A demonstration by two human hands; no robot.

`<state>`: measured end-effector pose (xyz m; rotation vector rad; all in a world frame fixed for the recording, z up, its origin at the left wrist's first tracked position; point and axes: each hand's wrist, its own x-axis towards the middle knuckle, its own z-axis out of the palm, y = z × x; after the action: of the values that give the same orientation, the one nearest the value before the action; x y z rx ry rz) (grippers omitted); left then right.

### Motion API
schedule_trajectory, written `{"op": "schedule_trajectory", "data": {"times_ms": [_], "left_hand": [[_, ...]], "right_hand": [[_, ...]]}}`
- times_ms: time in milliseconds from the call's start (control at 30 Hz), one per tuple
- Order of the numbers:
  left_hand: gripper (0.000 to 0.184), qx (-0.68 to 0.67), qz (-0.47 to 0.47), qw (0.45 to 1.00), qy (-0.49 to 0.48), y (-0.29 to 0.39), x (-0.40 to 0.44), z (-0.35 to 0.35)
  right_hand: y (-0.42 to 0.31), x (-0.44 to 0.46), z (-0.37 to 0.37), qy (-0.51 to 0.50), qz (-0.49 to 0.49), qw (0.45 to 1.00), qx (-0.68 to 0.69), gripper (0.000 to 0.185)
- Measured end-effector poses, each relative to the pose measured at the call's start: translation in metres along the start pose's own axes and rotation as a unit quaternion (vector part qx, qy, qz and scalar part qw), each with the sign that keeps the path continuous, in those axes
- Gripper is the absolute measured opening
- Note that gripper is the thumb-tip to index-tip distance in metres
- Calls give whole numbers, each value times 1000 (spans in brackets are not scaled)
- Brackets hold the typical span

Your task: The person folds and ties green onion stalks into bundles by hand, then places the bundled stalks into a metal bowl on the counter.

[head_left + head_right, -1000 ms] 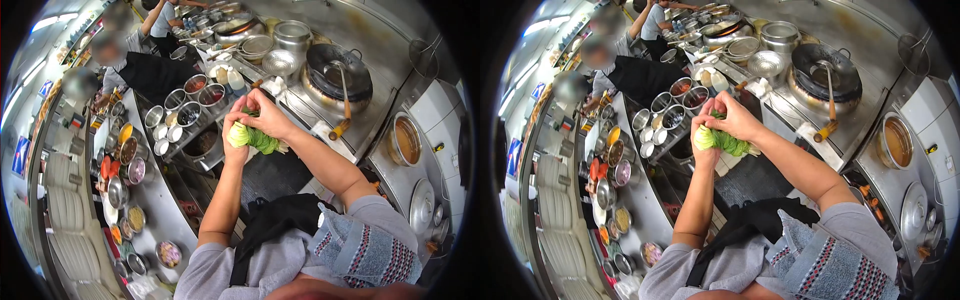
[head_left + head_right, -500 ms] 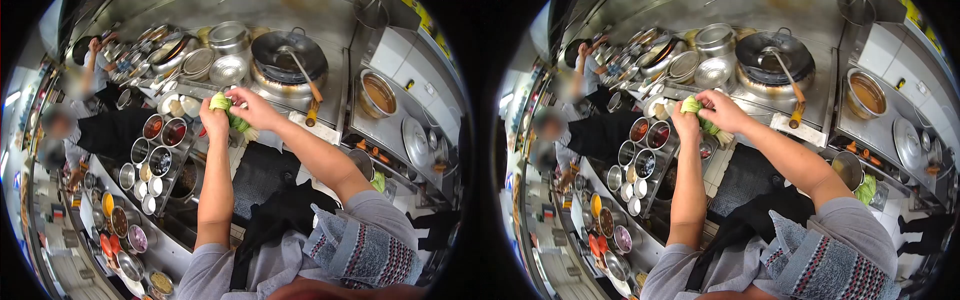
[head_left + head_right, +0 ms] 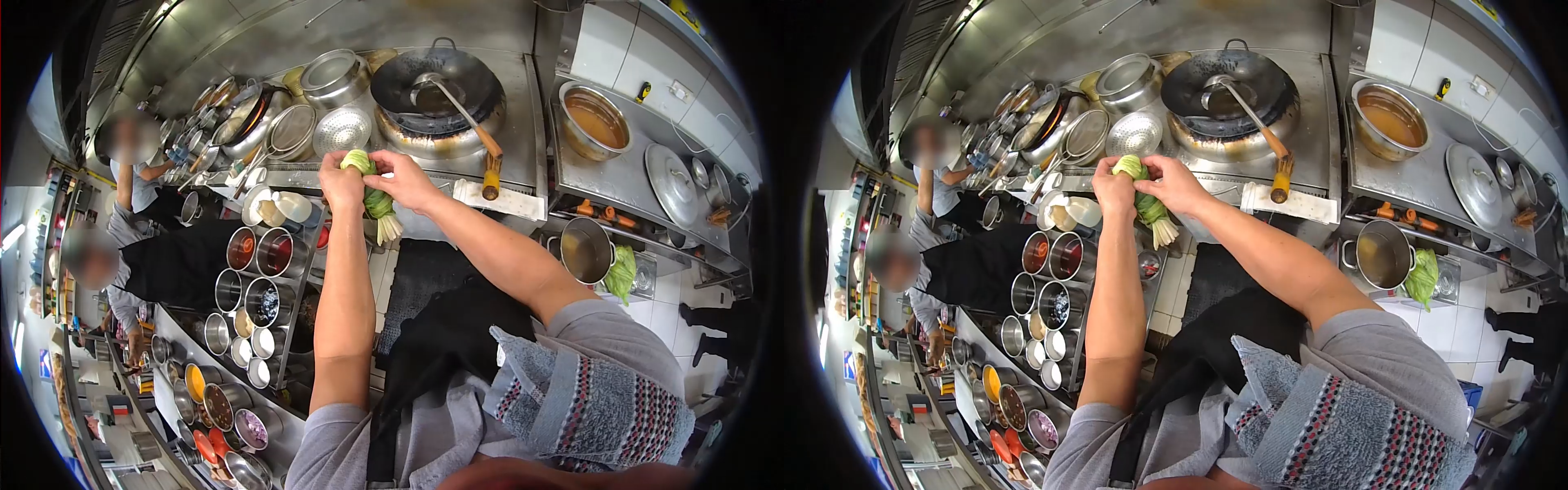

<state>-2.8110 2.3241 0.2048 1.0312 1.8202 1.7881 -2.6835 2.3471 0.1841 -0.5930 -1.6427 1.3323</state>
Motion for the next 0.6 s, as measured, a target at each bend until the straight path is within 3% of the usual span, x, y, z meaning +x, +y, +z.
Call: {"op": "schedule_trajectory", "data": {"times_ms": [67, 133, 233, 333, 467, 500, 567, 600], "left_hand": [[22, -7, 6, 998, -56, -4, -3, 2], [21, 143, 6, 989, -36, -11, -7, 6], [16, 50, -51, 996, -52, -30, -13, 14], [19, 67, -45, 994, -72, -48, -20, 14], [16, 66, -62, 990, -104, -81, -24, 7], [15, 98, -68, 988, -96, -52, -41, -2], [15, 108, -63, 989, -82, -45, -55, -10], [16, 116, -64, 988, -75, -44, -61, -14]], "right_hand": [[1, -3, -8, -16, 5, 1000, 3, 38], [6, -6, -12, -20, 66, 997, -38, 37], [17, -21, -14, -13, 80, 996, -33, 35], [22, -26, -17, -34, 93, 995, 19, 33], [39, -36, -15, -27, 120, 992, -9, 31], [37, -39, -11, -39, 123, 992, -10, 31], [24, -44, -1, 6, 123, 960, -250, 32], [26, -46, 5, -1, 119, 961, -249, 32]]}}
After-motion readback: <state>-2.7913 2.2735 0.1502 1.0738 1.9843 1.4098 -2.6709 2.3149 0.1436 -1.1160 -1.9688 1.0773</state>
